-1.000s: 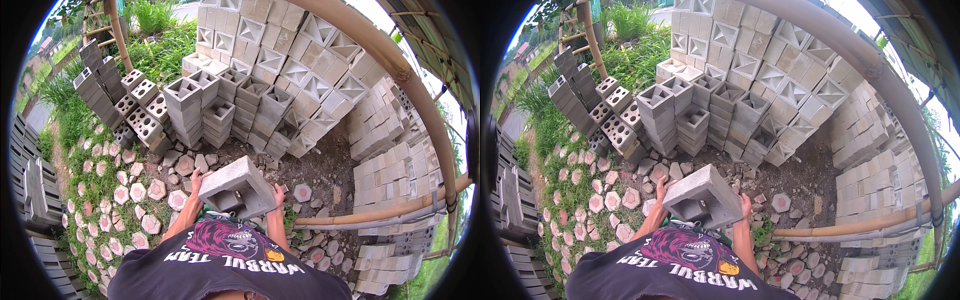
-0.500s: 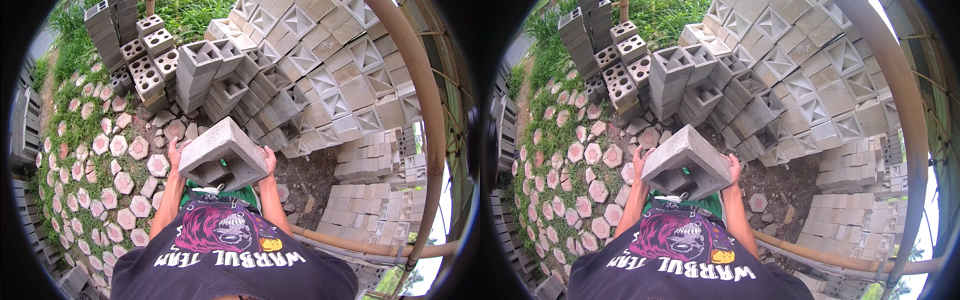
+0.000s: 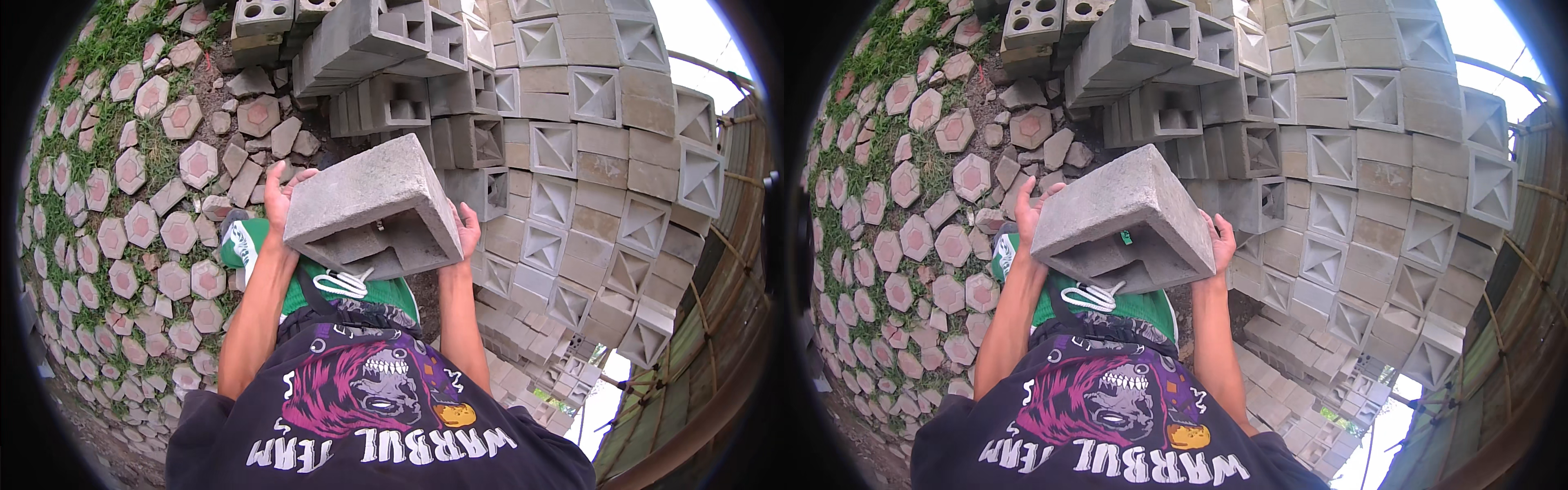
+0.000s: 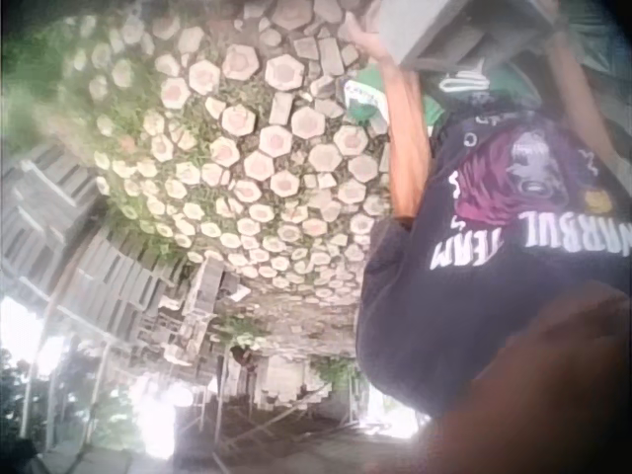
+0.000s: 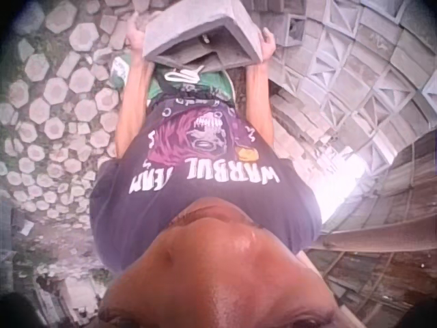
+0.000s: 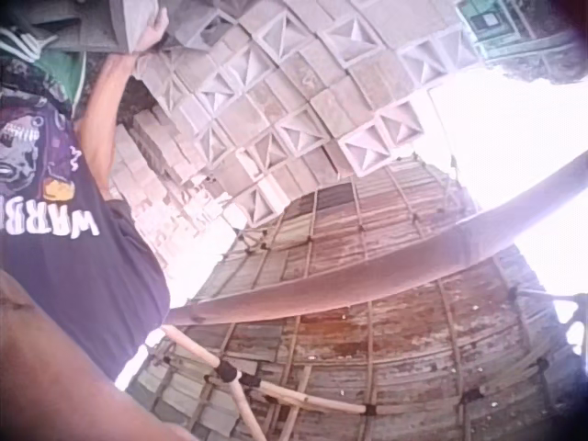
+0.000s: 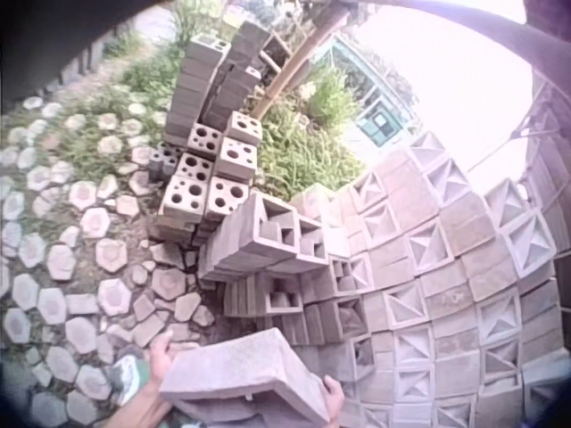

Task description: The person repeatedly picks up hollow concrete blocks from a pile and carries them to a stack, placing each block on top of others. The person walks back and forth across a paved area to repeat the process.

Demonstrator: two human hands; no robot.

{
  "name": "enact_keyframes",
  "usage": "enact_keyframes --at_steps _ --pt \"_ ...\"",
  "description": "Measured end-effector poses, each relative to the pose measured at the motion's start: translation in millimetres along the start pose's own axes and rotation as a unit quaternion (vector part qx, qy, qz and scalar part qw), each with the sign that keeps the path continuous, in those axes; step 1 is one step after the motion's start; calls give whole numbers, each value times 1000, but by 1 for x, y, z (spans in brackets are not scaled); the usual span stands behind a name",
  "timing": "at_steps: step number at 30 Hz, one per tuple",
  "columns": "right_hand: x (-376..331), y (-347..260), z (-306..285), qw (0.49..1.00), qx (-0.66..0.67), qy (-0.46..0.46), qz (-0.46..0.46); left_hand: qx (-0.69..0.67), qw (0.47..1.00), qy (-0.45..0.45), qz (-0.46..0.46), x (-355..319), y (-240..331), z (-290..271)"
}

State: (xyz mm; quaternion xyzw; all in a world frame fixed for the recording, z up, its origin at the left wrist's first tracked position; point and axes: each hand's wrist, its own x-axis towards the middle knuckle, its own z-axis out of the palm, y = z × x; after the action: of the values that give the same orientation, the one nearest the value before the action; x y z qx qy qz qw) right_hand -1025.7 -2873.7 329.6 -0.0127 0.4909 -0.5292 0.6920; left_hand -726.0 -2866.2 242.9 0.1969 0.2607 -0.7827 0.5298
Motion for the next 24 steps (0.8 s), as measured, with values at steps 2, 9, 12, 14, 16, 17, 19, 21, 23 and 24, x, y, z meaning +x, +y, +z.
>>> enact_keyframes --at_steps 2,9,12,14,16,17,19,21,23,24 --pt "19 -25 -6 999 -22 31 39 -12 998 56 19 25 -23 -2" --pt "102 -59 -74 983 -34 136 121 -26 981 188 32 104 -65 11" --pt "146 -51 -105 980 12 143 138 23 973 222 59 144 -69 14" --pt "179 -42 -126 971 63 166 157 61 975 202 73 174 -70 4" --pt "208 -37 -143 961 124 169 182 112 970 198 86 210 -69 -8" --pt "220 -35 -152 954 154 174 191 114 968 209 74 225 -69 -11" --pt "244 -25 -170 951 160 174 198 131 958 242 78 258 -71 -34" --pt "264 -21 -181 944 166 201 204 156 945 276 78 288 -71 -44" --pt "286 -15 -196 931 190 241 196 188 931 304 78 318 -73 -51" --pt "292 -12 -204 924 198 263 196 200 922 321 79 327 -76 -54"
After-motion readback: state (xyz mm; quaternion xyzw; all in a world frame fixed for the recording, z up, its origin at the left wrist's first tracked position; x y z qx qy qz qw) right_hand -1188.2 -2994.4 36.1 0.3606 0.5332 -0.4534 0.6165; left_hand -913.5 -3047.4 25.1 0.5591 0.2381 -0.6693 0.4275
